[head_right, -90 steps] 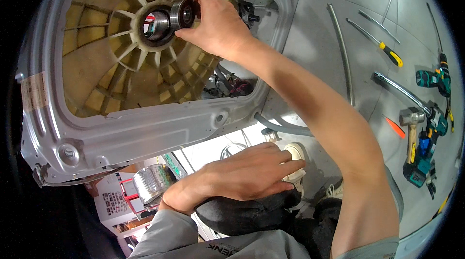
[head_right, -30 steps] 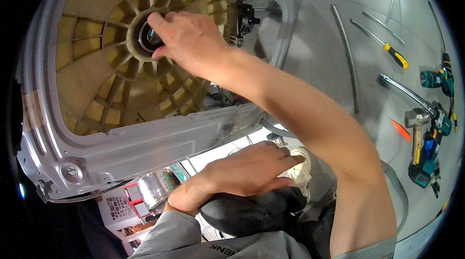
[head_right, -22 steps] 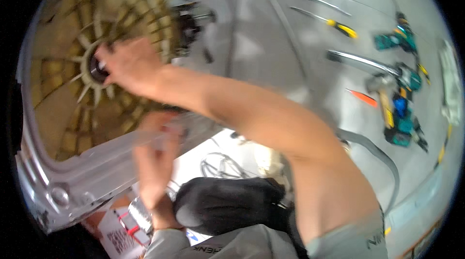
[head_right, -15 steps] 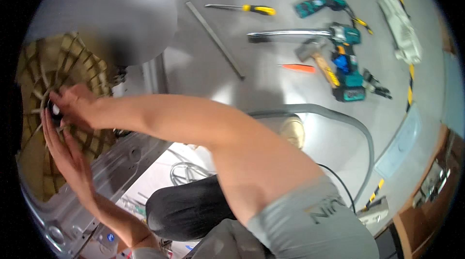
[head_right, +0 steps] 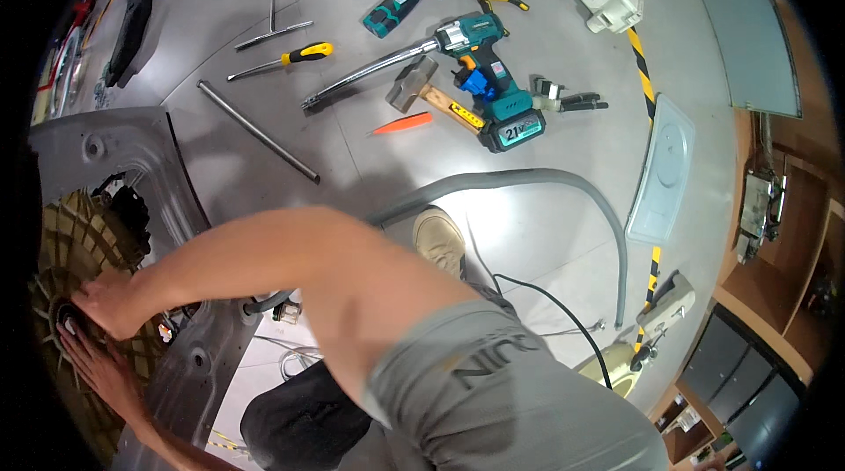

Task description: The person works on a washing machine drum assembly, first manipulating the motor and wiring by hand, then using a power drill to drive a long fastener into a component, and finally pressing a bearing into place and tapping the housing with a hammer.

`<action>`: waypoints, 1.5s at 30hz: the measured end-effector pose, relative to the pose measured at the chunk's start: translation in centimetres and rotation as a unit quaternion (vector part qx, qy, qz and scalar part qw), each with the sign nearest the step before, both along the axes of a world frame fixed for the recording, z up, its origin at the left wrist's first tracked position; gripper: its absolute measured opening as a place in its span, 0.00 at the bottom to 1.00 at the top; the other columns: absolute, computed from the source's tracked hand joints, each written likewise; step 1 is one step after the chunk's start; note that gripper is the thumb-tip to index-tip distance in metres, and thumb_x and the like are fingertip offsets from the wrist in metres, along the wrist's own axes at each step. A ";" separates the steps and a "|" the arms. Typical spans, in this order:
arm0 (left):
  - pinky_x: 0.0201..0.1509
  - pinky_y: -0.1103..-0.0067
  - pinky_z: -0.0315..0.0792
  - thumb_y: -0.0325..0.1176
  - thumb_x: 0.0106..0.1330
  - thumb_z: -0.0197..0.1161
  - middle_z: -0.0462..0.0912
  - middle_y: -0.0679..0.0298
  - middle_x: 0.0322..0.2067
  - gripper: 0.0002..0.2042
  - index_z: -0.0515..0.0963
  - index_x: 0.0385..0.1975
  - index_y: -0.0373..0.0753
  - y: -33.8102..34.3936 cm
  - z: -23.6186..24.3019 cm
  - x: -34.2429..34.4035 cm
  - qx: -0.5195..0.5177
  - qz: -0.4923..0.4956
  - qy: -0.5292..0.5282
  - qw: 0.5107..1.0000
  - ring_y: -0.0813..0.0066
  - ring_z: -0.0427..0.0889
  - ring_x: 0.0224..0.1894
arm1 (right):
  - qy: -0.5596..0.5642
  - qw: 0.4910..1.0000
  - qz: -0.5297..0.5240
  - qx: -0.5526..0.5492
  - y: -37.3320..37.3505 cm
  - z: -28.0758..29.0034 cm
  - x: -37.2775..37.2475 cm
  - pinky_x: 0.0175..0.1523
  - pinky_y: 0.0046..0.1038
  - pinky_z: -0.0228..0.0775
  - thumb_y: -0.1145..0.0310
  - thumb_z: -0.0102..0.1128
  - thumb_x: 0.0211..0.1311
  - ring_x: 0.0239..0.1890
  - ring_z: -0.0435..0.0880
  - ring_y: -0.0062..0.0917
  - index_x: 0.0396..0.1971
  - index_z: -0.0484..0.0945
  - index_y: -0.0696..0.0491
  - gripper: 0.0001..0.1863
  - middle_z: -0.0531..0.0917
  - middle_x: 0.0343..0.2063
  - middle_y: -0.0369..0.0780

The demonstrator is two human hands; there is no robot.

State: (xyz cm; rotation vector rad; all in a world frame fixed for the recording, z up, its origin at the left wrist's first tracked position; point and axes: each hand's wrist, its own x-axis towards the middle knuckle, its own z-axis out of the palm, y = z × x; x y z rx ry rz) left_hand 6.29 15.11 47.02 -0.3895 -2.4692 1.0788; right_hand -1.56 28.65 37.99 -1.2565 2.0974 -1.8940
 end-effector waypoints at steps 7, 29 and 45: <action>0.74 0.66 0.45 0.45 0.72 0.48 0.50 0.67 0.71 0.27 0.54 0.70 0.54 1.4 -0.3 -0.2 0.013 0.036 0.004 0.999 0.66 0.49 0.73 | -0.033 0.951 0.087 0.294 15.0 -11.4 1.1 0.47 0.45 0.73 0.64 0.58 0.55 0.45 0.80 0.45 0.37 0.78 0.56 0.13 0.81 0.38 0.49; 0.70 0.63 0.53 0.36 0.60 0.62 0.57 0.52 0.68 0.30 0.64 0.62 0.32 2.4 1.3 0.2 0.105 0.075 -0.076 0.989 0.53 0.56 0.69 | -0.207 0.646 -0.445 0.585 45.9 -29.0 11.8 0.52 0.40 0.69 0.72 0.54 0.58 0.50 0.76 0.49 0.57 0.66 0.55 0.24 0.78 0.46 0.53; 0.74 0.58 0.41 0.42 0.62 0.60 0.54 0.66 0.70 0.33 0.59 0.67 0.42 5.8 5.5 2.0 -0.099 0.191 -0.137 0.967 0.63 0.49 0.73 | -0.343 0.936 0.057 -0.063 15.4 -8.4 5.0 0.29 0.26 0.67 0.60 0.60 0.62 0.22 0.75 0.21 0.36 0.79 0.58 0.14 0.78 0.19 0.34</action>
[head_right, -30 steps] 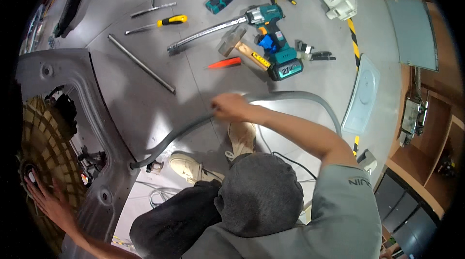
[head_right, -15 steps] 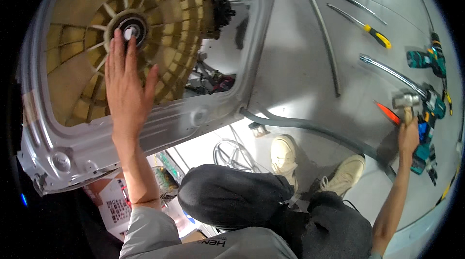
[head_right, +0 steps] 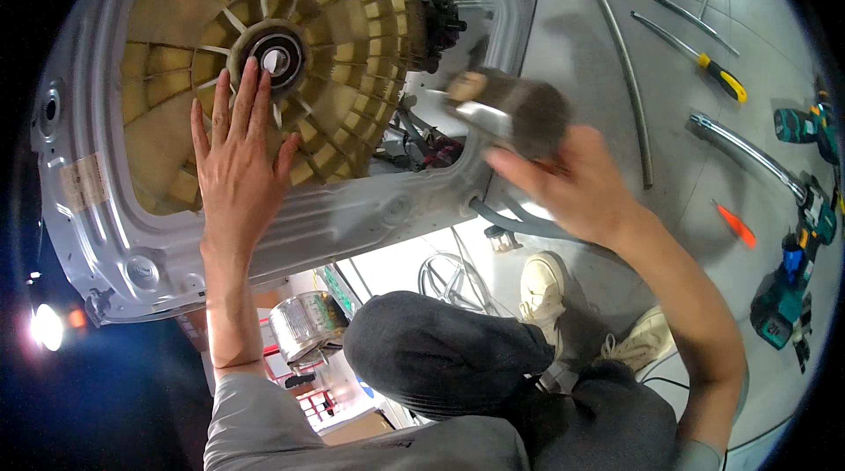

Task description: The person works on a washing machine drum assembly, first manipulating the motor and wiring by hand, then using a power drill to drive a long fastener into a component, and finally pressing a bearing into place and tapping the housing with a hammer.

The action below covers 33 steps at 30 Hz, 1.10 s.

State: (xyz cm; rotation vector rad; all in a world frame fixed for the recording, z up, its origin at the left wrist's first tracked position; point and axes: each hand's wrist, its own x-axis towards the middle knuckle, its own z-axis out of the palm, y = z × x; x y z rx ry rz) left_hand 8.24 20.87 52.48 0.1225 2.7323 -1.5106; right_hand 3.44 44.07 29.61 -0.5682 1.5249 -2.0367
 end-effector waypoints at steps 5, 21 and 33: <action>0.74 0.57 0.39 0.40 0.60 0.63 0.52 0.69 0.71 0.35 0.59 0.68 0.43 0.1 0.2 -0.6 0.002 0.032 -0.009 0.999 0.62 0.47 0.73 | 0.186 0.960 -0.138 -0.158 -8.1 3.1 -4.1 0.30 0.33 0.73 0.66 0.65 0.55 0.25 0.84 0.36 0.39 0.77 0.59 0.15 0.82 0.23 0.47; 0.73 0.53 0.36 0.36 0.56 0.64 0.51 0.69 0.71 0.38 0.56 0.69 0.46 0.1 0.8 -1.4 0.026 0.105 -0.023 0.994 0.58 0.47 0.73 | 0.295 0.924 -0.132 -0.203 -15.4 4.9 -8.3 0.27 0.32 0.71 0.60 0.71 0.47 0.24 0.81 0.39 0.28 0.72 0.55 0.18 0.79 0.20 0.45; 0.73 0.52 0.37 0.34 0.53 0.66 0.51 0.68 0.71 0.40 0.56 0.69 0.45 0.0 0.9 -1.5 0.024 0.114 -0.028 0.993 0.57 0.46 0.73 | 0.277 0.936 -0.116 -0.186 -16.3 4.9 -9.1 0.31 0.37 0.72 0.64 0.69 0.47 0.28 0.81 0.44 0.32 0.74 0.55 0.16 0.80 0.24 0.47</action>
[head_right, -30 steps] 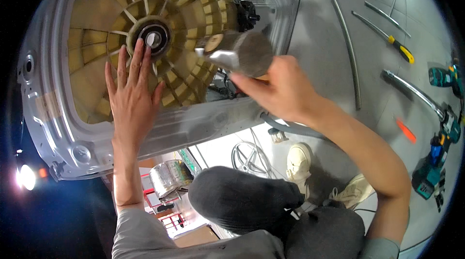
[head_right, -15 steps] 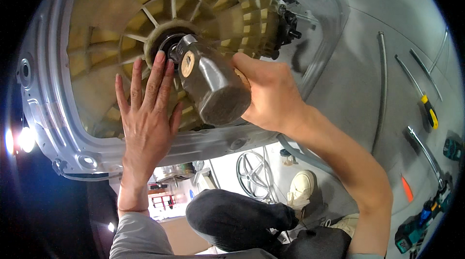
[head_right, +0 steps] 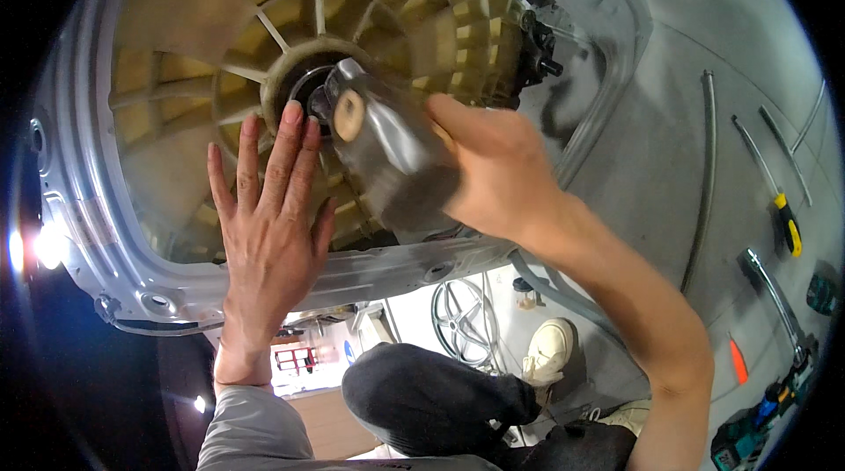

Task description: The person works on a washing machine drum assembly, first manipulating the motor and wiring by hand, then using a power drill to drive a long fastener into a component, and finally pressing a bearing into place and tapping the housing with a hammer.

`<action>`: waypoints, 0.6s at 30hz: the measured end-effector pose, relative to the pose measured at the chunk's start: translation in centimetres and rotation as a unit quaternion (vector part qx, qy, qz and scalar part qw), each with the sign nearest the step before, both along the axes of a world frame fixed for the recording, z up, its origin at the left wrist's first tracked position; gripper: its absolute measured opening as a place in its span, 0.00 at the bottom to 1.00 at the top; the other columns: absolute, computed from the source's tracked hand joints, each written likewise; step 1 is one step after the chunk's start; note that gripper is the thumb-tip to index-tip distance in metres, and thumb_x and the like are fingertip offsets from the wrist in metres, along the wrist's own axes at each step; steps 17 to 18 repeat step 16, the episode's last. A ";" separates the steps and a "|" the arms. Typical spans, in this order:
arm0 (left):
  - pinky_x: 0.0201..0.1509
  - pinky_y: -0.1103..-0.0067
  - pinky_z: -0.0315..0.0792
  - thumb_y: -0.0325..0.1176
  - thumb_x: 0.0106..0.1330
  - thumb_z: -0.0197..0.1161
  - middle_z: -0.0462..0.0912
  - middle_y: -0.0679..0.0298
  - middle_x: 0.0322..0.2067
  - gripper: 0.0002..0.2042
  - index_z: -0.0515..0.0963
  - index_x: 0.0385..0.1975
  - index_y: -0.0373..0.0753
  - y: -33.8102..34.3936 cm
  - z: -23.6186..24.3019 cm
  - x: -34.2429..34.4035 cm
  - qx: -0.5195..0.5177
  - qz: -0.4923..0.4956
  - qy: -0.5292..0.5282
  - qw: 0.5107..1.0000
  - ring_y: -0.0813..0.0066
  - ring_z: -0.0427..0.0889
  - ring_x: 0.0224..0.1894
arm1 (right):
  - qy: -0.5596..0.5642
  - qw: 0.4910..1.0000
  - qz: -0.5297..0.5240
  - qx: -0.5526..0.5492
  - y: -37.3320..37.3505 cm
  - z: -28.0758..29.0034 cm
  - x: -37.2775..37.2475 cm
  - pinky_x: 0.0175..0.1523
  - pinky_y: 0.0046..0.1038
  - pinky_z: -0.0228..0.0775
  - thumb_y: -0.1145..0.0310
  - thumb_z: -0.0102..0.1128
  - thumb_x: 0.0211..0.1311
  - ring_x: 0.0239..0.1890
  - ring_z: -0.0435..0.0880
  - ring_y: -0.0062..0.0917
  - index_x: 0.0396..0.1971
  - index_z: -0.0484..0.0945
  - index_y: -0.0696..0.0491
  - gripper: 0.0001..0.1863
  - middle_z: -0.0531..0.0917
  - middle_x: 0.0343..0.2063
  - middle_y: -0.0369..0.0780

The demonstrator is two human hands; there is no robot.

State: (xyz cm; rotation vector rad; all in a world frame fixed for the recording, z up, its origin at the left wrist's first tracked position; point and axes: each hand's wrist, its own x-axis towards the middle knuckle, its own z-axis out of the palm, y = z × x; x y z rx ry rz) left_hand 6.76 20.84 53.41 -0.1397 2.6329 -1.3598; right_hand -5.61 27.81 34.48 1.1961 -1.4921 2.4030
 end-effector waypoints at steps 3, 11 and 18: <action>0.73 0.52 0.37 0.34 0.53 0.66 0.51 0.68 0.71 0.41 0.56 0.69 0.45 -0.3 -0.4 0.0 -0.001 0.020 0.009 1.000 0.57 0.46 0.73 | -0.008 0.999 -0.019 0.033 -0.1 -0.4 0.3 0.30 0.35 0.72 0.66 0.70 0.46 0.28 0.82 0.42 0.33 0.74 0.55 0.16 0.80 0.24 0.47; 0.73 0.53 0.37 0.33 0.54 0.65 0.50 0.69 0.71 0.40 0.56 0.69 0.48 0.2 -0.1 -0.1 -0.005 0.030 0.009 0.999 0.58 0.47 0.73 | -0.041 0.999 0.014 0.027 1.2 0.0 0.4 0.30 0.30 0.73 0.64 0.71 0.46 0.25 0.83 0.33 0.33 0.76 0.55 0.17 0.82 0.25 0.43; 0.74 0.52 0.35 0.32 0.54 0.65 0.50 0.71 0.71 0.40 0.55 0.70 0.51 0.2 0.3 0.0 -0.011 0.014 -0.007 1.000 0.58 0.46 0.73 | 0.047 0.999 -0.004 0.024 3.1 -2.0 0.9 0.30 0.27 0.73 0.63 0.73 0.45 0.25 0.84 0.27 0.36 0.78 0.54 0.19 0.82 0.25 0.40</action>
